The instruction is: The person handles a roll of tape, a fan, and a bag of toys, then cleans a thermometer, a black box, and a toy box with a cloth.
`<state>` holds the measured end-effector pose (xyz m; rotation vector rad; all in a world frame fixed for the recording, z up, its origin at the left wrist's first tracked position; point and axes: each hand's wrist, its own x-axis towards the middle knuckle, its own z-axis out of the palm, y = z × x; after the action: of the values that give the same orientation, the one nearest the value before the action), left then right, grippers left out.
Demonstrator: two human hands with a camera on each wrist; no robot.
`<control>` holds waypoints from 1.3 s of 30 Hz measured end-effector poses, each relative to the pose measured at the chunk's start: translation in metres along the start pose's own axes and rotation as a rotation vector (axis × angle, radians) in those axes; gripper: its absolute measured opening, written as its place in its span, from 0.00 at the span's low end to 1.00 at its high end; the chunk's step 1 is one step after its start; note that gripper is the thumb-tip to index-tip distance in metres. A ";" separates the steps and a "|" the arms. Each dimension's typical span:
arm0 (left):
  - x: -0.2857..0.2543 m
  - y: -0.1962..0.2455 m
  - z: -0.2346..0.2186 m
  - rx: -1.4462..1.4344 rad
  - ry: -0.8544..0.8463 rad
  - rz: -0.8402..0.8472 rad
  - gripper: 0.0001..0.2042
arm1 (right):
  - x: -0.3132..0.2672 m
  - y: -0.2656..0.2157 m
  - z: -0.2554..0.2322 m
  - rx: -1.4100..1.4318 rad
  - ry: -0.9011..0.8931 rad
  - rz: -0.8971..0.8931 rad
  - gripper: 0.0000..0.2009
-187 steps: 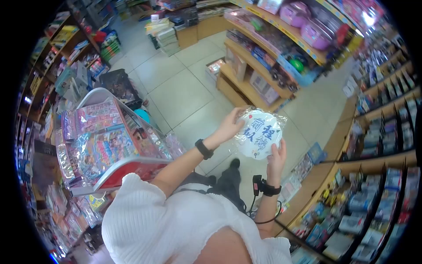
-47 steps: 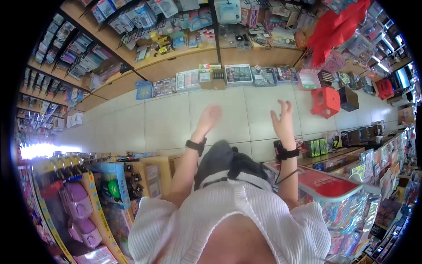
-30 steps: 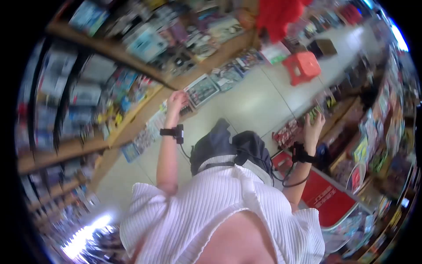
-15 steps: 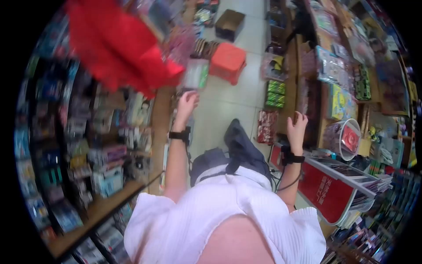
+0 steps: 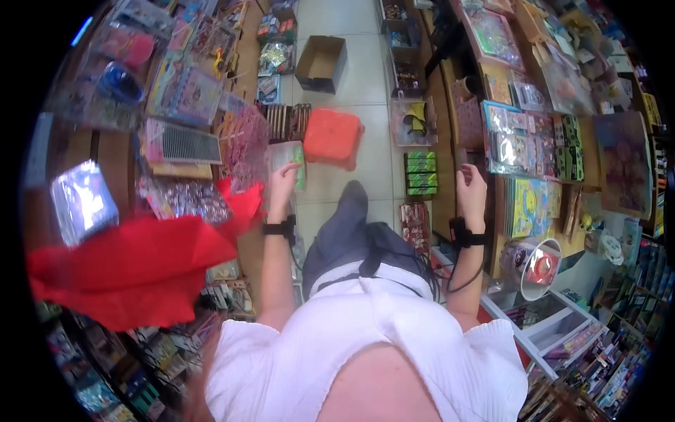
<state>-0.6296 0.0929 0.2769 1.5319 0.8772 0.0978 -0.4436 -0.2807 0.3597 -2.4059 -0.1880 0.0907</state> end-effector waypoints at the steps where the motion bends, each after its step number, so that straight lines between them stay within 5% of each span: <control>1: 0.016 0.009 0.004 0.054 -0.015 -0.027 0.22 | 0.012 -0.005 0.000 -0.005 0.043 -0.034 0.11; 5: 0.063 0.069 0.032 -0.144 0.058 -0.059 0.21 | 0.061 -0.019 -0.004 -0.012 0.065 -0.001 0.11; 12: 0.173 0.139 0.083 0.053 -0.166 0.078 0.18 | 0.127 -0.016 0.002 -0.001 0.092 0.083 0.11; 22: 0.278 0.222 0.185 -0.009 -0.166 0.022 0.18 | 0.276 -0.014 0.007 0.120 0.029 0.031 0.10; 28: 0.331 0.267 0.175 0.032 -0.077 0.227 0.19 | 0.336 -0.015 0.005 0.138 -0.010 -0.007 0.10; 39: 0.454 0.286 0.116 0.105 0.096 0.072 0.19 | 0.373 -0.028 0.046 0.314 -0.105 0.204 0.10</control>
<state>-0.1164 0.2839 0.3118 1.6681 0.9147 0.1812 -0.0840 -0.1703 0.3394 -2.1010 0.0244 0.3177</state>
